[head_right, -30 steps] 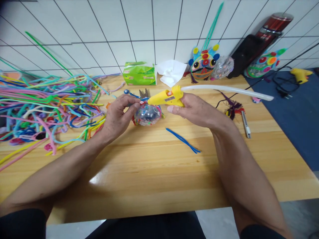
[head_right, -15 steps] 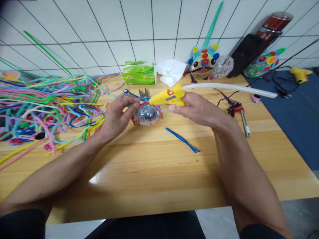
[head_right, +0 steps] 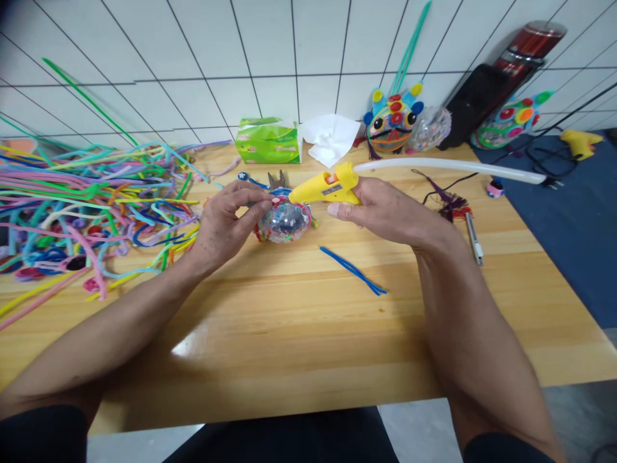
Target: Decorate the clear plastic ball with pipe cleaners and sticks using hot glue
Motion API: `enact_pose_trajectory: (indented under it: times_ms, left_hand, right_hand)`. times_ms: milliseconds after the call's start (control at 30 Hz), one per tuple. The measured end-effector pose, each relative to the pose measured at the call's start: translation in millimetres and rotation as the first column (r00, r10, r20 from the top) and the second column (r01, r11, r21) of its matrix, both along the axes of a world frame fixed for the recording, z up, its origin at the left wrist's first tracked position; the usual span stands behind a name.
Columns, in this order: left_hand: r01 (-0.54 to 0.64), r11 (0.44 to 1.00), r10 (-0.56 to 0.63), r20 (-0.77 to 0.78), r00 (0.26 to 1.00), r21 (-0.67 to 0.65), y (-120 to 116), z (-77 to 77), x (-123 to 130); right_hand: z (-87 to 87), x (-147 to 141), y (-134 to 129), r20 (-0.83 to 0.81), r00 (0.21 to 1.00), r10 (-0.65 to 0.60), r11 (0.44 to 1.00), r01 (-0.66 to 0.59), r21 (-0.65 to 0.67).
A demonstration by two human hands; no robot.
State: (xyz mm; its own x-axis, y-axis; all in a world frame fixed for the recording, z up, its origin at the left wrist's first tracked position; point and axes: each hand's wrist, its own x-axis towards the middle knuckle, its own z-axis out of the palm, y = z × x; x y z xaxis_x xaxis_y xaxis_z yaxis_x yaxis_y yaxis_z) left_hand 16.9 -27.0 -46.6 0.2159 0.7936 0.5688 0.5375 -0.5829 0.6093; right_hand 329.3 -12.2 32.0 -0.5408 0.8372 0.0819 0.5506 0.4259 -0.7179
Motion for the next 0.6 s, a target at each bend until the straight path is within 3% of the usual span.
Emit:
enact_pose_trajectory:
  times_ms: [367,600]
  left_hand:
    - [-0.011,1.000,0.011,0.016,1.000,-0.006,-1.7,1.7,0.9]
    - [0.020,0.997,-0.023,0.043,0.999,0.068,-1.5,1.6,2.3]
  right_hand:
    - [0.6,0.9,0.1,0.009,1.000,0.002,1.000,-0.002,-0.009]
    - [0.2,4.0,1.8,0.008,1.000,-0.010,0.999,0.010,-0.039]
